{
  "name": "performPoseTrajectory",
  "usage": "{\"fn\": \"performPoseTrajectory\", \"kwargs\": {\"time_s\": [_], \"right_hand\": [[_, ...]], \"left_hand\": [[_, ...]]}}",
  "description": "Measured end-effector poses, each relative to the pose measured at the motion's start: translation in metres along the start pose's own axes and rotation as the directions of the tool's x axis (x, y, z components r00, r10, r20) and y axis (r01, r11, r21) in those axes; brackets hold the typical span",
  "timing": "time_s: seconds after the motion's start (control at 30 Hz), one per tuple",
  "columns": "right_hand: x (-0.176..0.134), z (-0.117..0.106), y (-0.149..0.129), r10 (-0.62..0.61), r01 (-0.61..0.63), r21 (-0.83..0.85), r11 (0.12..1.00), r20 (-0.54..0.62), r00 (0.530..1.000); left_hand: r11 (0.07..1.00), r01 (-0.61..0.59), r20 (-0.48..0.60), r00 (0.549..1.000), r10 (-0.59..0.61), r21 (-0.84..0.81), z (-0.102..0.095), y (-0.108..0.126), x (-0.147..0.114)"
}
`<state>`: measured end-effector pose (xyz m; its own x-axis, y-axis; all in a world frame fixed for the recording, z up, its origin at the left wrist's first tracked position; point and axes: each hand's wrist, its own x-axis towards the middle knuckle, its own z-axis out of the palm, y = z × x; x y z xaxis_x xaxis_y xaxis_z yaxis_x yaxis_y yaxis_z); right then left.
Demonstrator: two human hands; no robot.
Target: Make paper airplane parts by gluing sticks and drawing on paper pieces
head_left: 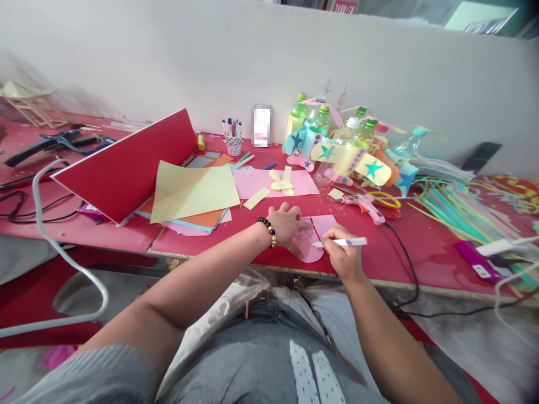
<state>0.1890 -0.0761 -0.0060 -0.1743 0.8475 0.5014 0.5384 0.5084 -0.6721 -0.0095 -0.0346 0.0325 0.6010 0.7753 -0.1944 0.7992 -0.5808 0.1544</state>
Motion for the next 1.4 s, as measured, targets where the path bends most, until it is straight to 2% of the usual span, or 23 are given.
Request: {"fn": "performPoseTrajectory", "kwargs": {"time_s": [0.17, 0.5, 1.03, 1.4], "right_hand": [[-0.0023, -0.0013, 0.0016, 0.017, -0.016, 0.013, 1.0, -0.084, 0.996], [-0.0044, -0.0036, 0.0023, 0.026, -0.019, 0.049, 0.999, -0.15, 0.988], [0.0007, -0.0005, 0.0043, 0.012, -0.01, 0.021, 1.0, -0.089, 0.996], [-0.0031, -0.0032, 0.0041, -0.012, 0.017, 0.039, 0.999, -0.125, 0.992]], "left_hand": [[1.0, 0.001, -0.001, 1.0, -0.001, 0.007, 0.0015, -0.0006, 0.0011], [1.0, 0.0, 0.012, 1.0, 0.0, 0.018, 0.0004, -0.0006, 0.0007], [1.0, 0.003, 0.007, 1.0, -0.003, 0.013, -0.0005, 0.0003, 0.0005], [1.0, -0.006, 0.007, 1.0, 0.006, 0.021, 0.001, -0.0011, 0.0014]]}}
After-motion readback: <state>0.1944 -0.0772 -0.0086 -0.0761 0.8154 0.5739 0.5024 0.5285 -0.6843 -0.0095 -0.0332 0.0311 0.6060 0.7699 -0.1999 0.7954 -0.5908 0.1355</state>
